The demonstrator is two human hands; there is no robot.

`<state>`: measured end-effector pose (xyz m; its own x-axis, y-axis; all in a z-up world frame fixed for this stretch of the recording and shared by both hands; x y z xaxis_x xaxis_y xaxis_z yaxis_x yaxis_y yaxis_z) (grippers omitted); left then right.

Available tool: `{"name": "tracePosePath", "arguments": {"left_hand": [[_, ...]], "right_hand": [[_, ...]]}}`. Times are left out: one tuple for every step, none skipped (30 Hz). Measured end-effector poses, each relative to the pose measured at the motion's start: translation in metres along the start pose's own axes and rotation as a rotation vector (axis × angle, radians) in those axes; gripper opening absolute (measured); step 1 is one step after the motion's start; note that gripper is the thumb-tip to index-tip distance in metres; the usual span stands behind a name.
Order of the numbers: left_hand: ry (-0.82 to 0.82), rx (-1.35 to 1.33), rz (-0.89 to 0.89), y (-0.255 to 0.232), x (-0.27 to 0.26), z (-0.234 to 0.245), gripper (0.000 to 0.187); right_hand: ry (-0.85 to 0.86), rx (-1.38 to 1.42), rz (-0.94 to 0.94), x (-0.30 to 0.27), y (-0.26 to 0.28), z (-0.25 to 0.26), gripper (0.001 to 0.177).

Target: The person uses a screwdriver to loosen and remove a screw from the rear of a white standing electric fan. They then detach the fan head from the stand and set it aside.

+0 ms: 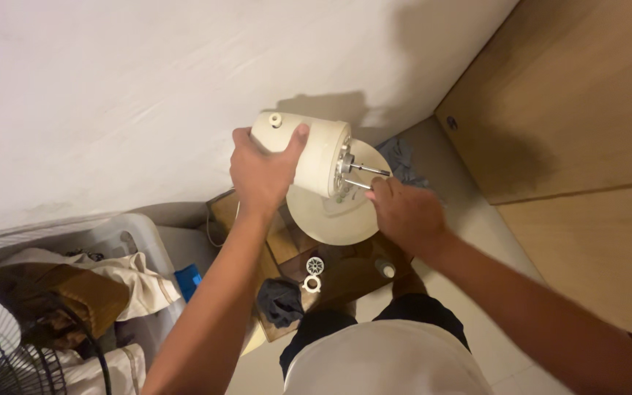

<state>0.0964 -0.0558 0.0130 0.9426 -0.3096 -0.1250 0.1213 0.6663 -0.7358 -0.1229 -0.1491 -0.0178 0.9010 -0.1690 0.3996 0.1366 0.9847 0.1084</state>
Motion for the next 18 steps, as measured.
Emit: {"name": "tracePosePath", "arguments": {"left_hand": [[-0.013, -0.015, 0.002, 0.002, -0.001, 0.0, 0.084], [-0.025, -0.031, 0.004, 0.003, -0.002, 0.0, 0.084], [-0.06, -0.019, 0.004, 0.005, -0.005, 0.002, 0.083], [-0.096, -0.006, 0.004, 0.007, -0.009, 0.003, 0.082], [-0.138, 0.0, -0.009, 0.003, -0.007, 0.004, 0.081], [-0.143, -0.018, -0.019, -0.001, -0.005, 0.003, 0.081], [-0.143, -0.03, -0.019, 0.001, -0.008, 0.003, 0.081], [-0.144, -0.041, -0.019, 0.003, -0.01, 0.003, 0.08], [-0.141, -0.045, -0.027, 0.002, -0.012, 0.001, 0.08], [-0.139, -0.049, -0.035, 0.001, -0.013, -0.002, 0.08], [-0.139, -0.051, -0.046, -0.001, -0.013, -0.002, 0.08], [-0.141, -0.06, -0.051, -0.001, -0.012, 0.0, 0.08], [-0.142, -0.071, -0.05, -0.001, -0.013, 0.0, 0.079], [-0.143, -0.082, -0.049, -0.001, -0.015, 0.0, 0.079], [-0.152, -0.069, -0.053, -0.002, -0.015, 0.002, 0.079], [-0.16, -0.055, -0.058, -0.002, -0.015, 0.002, 0.079], [-0.165, -0.043, -0.061, -0.004, -0.015, 0.001, 0.08], [-0.164, -0.039, -0.063, -0.005, -0.016, -0.001, 0.08]], "right_hand": [[0.014, 0.006, 0.028, 0.001, -0.003, -0.004, 0.024], [0.027, -0.022, 0.026, 0.003, -0.008, -0.008, 0.025], [0.047, -0.042, 0.026, 0.003, -0.011, -0.012, 0.027], [0.067, -0.062, 0.026, 0.002, -0.011, -0.015, 0.028], [0.06, -0.063, 0.021, 0.005, -0.014, -0.016, 0.029], [0.052, -0.063, 0.016, 0.009, -0.018, -0.017, 0.029], [0.055, -0.055, 0.009, 0.007, -0.016, -0.017, 0.03], [0.072, -0.068, 0.045, 0.009, -0.013, -0.019, 0.031], [0.088, -0.09, 0.081, 0.011, -0.018, -0.02, 0.033], [0.105, -0.111, 0.117, 0.013, -0.02, -0.019, 0.034], [0.124, -0.098, 0.128, 0.016, -0.02, -0.02, 0.034], [0.143, -0.084, 0.139, 0.02, -0.02, -0.02, 0.035], [0.168, -0.07, 0.152, 0.022, -0.019, -0.018, 0.035], [0.244, 0.012, 0.068, 0.021, -0.027, -0.022, 0.036], [0.314, 0.094, -0.019, 0.022, -0.032, -0.027, 0.038], [0.384, 0.177, -0.105, 0.021, -0.036, -0.032, 0.039], [0.395, 0.214, -0.156, 0.02, -0.039, -0.031, 0.04], [0.406, 0.251, -0.206, 0.02, -0.041, -0.03, 0.04]]}}
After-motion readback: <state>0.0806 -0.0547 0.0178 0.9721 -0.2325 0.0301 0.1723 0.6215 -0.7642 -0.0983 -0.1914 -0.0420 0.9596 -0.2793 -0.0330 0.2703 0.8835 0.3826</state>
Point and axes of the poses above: each hand's wrist, its own x-axis towards the middle knuckle, its own z-axis out of the back of the hand, y = z × x, the point moved 10 cm from there along x, towards the middle knuckle, and after that the axes turned 11 degrees about z, right-handed, at the moved point
